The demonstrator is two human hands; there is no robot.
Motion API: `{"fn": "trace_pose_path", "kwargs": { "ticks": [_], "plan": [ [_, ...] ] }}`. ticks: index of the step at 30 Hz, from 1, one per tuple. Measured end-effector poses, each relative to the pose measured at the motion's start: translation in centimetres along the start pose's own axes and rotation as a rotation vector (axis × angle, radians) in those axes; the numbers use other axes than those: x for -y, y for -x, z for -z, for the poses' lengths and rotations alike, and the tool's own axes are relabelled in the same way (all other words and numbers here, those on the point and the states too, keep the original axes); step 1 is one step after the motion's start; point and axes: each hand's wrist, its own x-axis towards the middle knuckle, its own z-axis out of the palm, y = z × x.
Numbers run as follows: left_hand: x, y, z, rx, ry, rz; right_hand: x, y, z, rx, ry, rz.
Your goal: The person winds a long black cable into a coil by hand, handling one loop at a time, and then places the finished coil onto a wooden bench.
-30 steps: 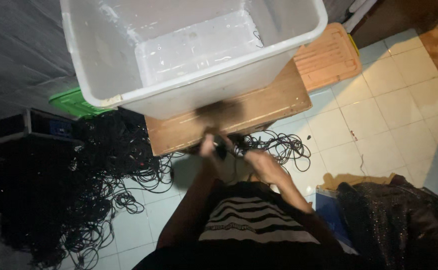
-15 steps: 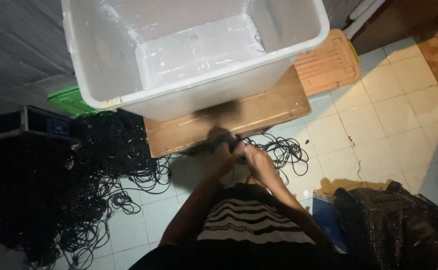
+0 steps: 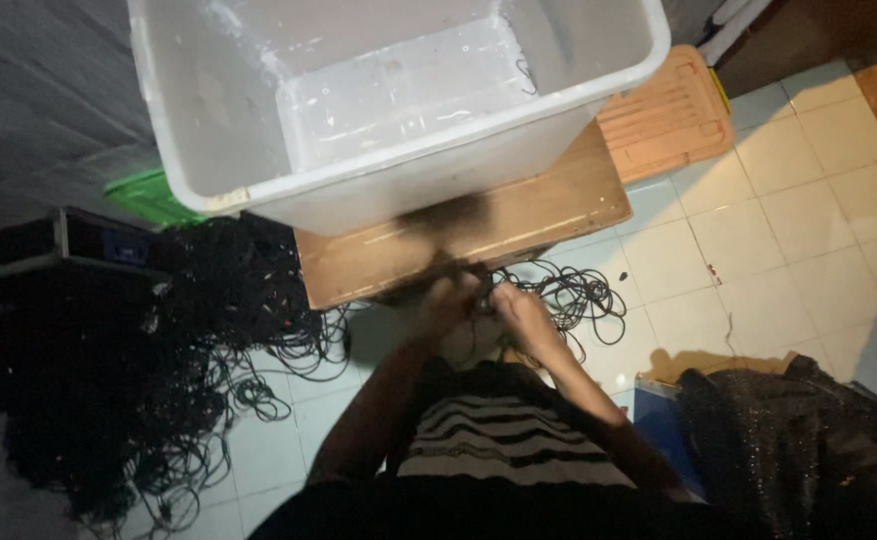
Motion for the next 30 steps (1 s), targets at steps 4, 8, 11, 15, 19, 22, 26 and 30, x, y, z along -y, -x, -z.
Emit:
{"fn": "trace_pose_path", "kwargs": {
  "ticks": [4, 8, 11, 15, 19, 22, 26, 30],
  "plan": [
    [-2.7, -0.5, 1.5, -0.067, 0.366, -0.150, 1.1, 1.2, 1.3, 0.071, -0.416, 0.024],
    [-4.4, 0.3, 2.7, 0.580, -0.125, 0.280, 0.8, 0.7, 4.0, -0.070, -0.140, -0.025],
    [-3.7, 1.0, 2.1, 0.710, -0.108, 0.383, 0.8, -0.4, 5.5, -0.110, -0.051, -0.010],
    [-1.8, 1.3, -0.2, 0.192, 0.697, -0.083, 0.6, -1.5, 7.0, -0.200, 0.028, -0.050],
    [-2.0, 1.6, -1.5, 0.059, 0.756, -0.143, 0.9, 0.2, 5.3, -0.072, 0.273, 0.269],
    [-4.0, -1.1, -0.9, -0.071, 0.796, -0.212, 2.3, 1.2, 3.5, 0.071, -0.213, 0.314],
    [-6.1, -2.2, 0.6, -0.249, -0.331, -0.687, 4.6, 2.4, 1.6, 0.035, -0.439, -0.014],
    [-6.6, -0.7, 3.0, -0.286, -0.543, -0.555, 5.8, 3.7, 2.8, -0.138, -0.607, 0.016]
  ]
}}
